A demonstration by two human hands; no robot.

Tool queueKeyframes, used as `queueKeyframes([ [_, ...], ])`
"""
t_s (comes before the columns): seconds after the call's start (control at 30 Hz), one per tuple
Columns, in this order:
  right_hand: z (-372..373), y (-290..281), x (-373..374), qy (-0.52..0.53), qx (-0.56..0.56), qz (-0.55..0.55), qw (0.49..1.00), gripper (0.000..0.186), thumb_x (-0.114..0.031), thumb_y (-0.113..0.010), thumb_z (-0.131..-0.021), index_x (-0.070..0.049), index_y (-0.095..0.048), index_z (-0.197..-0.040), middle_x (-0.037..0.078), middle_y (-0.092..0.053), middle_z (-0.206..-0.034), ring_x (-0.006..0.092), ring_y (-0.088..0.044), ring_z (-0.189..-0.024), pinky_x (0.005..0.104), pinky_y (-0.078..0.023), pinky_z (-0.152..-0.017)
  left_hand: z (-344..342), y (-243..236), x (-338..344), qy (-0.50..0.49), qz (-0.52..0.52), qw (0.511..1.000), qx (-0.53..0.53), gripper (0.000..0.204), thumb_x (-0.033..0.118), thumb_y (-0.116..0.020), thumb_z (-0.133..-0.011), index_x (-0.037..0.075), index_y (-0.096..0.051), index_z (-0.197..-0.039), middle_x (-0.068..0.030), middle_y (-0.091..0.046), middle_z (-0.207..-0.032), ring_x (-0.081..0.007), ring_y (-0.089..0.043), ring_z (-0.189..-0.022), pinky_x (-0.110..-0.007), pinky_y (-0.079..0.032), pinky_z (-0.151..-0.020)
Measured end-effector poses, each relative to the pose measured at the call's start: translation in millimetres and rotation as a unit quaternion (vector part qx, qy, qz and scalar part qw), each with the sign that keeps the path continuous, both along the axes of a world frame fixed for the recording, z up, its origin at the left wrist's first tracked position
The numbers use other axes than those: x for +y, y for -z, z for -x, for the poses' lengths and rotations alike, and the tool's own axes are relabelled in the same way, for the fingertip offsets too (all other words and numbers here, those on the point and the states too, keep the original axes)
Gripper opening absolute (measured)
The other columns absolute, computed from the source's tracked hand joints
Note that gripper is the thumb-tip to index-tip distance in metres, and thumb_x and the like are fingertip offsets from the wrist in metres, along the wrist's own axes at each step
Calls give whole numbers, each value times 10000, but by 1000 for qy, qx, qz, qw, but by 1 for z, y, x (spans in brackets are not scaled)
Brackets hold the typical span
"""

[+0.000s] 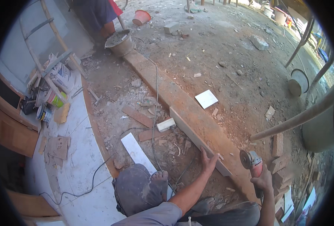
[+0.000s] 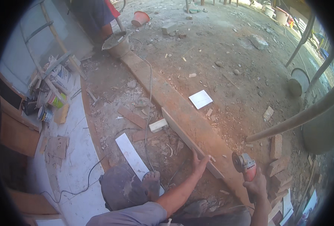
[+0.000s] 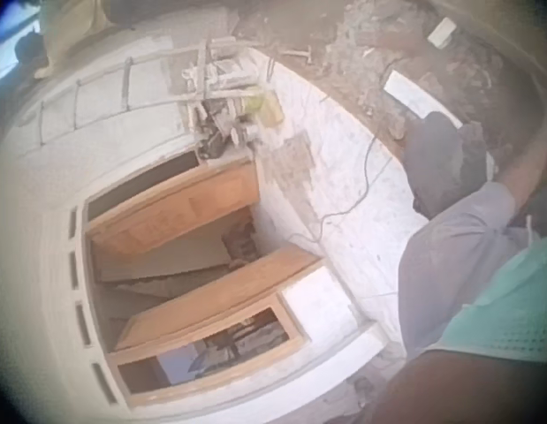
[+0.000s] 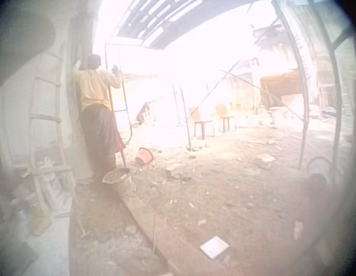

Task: The person measures a structure with a tape measure, carries a tile outside, and cuts the tile using an angle grinder.

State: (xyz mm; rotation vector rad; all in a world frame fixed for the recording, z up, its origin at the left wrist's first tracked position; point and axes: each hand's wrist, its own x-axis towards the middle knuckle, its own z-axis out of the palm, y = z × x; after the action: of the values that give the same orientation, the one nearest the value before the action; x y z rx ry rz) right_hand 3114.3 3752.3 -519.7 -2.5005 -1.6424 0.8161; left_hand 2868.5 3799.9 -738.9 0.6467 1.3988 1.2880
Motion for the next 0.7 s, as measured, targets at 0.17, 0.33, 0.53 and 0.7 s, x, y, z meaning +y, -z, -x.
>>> queueKeyframes([
  [0.17,12,-11,15,-60,22,-20,998,665,-250,-748,-592,-3,-507,-1161,274,-670,-983,478,-635,-969,523,-492,-832,30,-69,15,40,-7,999,11,1063,318,-769,-849,-113,-84,-1538,-328,-340,-1521,-357,-382,-1406,-358,-286,-1166],
  [0.33,30,-1,17,-85,19,26,996,691,-262,-743,-586,-3,-512,-1184,281,-672,-971,474,-638,-960,510,-496,-842,53,-28,1,34,5,999,2,764,259,-623,-982,3,-195,-1561,-199,-482,-1476,-216,-494,-1316,-303,-378,-1084],
  [0.53,34,-4,9,-128,-28,44,990,677,-265,-723,-596,-24,-509,-1190,259,-684,-934,461,-656,-921,498,-516,-831,44,-49,-8,44,54,996,48,646,214,-607,-997,77,-309,-1554,-144,-585,-1405,-178,-571,-1235,-278,-420,-1033],
  [0.7,47,-8,15,-155,-43,68,985,635,-260,-725,-602,-23,-518,-1154,262,-678,-931,466,-650,-920,508,-507,-815,48,-40,-7,24,31,998,46,648,204,-643,-975,58,-346,-1532,-158,-585,-1400,-179,-568,-1241,-286,-423,-1039],
])
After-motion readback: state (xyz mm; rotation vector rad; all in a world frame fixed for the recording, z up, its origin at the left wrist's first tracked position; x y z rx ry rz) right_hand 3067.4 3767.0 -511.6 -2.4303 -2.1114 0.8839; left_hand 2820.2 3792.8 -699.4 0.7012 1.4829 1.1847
